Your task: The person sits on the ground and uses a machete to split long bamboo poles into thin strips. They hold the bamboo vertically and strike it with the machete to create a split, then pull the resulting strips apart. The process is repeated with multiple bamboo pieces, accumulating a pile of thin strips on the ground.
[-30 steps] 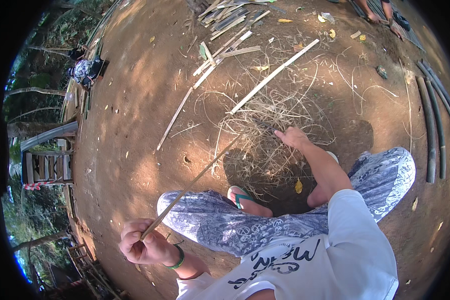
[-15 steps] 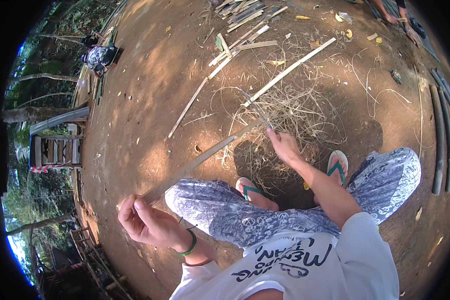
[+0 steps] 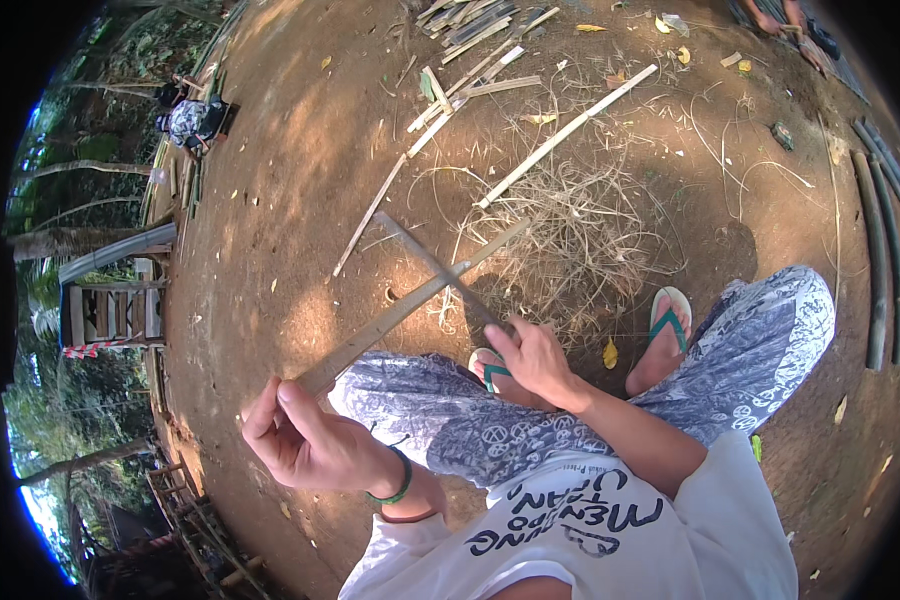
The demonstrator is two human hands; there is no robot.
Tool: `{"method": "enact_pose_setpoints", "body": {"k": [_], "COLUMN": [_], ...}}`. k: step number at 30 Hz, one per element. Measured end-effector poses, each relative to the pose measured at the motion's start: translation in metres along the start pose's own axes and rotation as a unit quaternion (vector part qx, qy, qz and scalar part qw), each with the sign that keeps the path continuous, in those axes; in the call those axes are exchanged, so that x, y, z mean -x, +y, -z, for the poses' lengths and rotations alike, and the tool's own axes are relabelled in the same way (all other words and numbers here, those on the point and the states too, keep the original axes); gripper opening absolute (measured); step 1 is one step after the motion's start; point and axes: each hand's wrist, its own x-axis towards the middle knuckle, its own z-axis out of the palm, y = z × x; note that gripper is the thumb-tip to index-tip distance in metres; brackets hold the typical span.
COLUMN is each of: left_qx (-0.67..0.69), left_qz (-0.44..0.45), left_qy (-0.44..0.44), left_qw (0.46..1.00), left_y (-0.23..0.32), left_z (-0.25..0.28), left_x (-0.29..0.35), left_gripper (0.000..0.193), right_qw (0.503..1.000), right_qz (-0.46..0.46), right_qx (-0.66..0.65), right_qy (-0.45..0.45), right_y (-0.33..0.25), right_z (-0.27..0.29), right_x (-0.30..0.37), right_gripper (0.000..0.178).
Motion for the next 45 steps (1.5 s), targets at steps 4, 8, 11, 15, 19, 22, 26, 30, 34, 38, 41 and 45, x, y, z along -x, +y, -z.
{"method": "enact_pose_setpoints", "body": {"k": [4,8,11,15,19,22,26,30,34,38,41,45], "left_qx": [-0.008,0.002,-0.009,-0.005,-0.006,0.008,0.002,0.000,0.009,0.003,-0.012,0.009], "left_qz": [0.088,0.078,0.090,0.093,0.060,0.067,0.080,0.072,0.066,0.042,0.053,0.038], "left_qy": [0.038,0.044,0.035,0.028,0.034,0.031,0.012,0.003,0.003,-0.015,-0.009,-0.012], "left_qw": [0.995,0.996,0.995,0.995,0.998,0.997,0.997,0.997,0.998,0.999,0.998,0.999], "left_y": [-0.003,-0.005,0.001,-0.002,-0.004,0.000,0.000,-0.003,-0.007,0.001,0.003,-0.011], "left_z": [0.002,0.003,-0.002,0.000,0.002,0.000,0.004,0.012,0.013,0.010,0.006,0.012], "left_x": [0.006,0.007,0.004,0.005,0.010,0.008,0.009,0.013,0.012,0.012,0.011,0.014], "left_gripper": [0.010,0.010,0.010,0.012,0.012,0.012,0.012,0.010,0.010,0.010,0.010,0.006], "right_qw": [0.998,0.986,0.991,0.989,0.999,0.995,0.989,0.993,0.988,0.991,0.969,0.985], "right_qz": [-0.052,0.145,0.112,-0.092,0.014,0.082,-0.131,-0.090,0.116,-0.067,-0.175,-0.083], "right_qx": [-0.013,-0.038,0.074,0.110,0.016,0.031,0.059,0.067,0.047,0.111,0.169,0.140], "right_qy": [-0.015,-0.076,-0.011,0.029,-0.031,-0.052,-0.022,-0.047,-0.095,-0.022,-0.029,-0.058], "right_y": [-0.016,-0.070,-0.004,0.029,-0.041,-0.040,0.034,0.026,-0.025,0.046,0.078,0.056], "right_z": [0.001,0.008,0.006,0.023,0.024,0.028,0.031,0.032,0.040,0.036,0.050,0.040], "right_x": [-0.001,0.017,0.002,-0.012,0.016,0.014,-0.016,-0.010,0.002,-0.024,-0.056,-0.045], "right_gripper": [0.045,0.042,0.053,0.053,0.040,0.040,0.059,0.056,0.043,0.056,0.063,0.062]}}
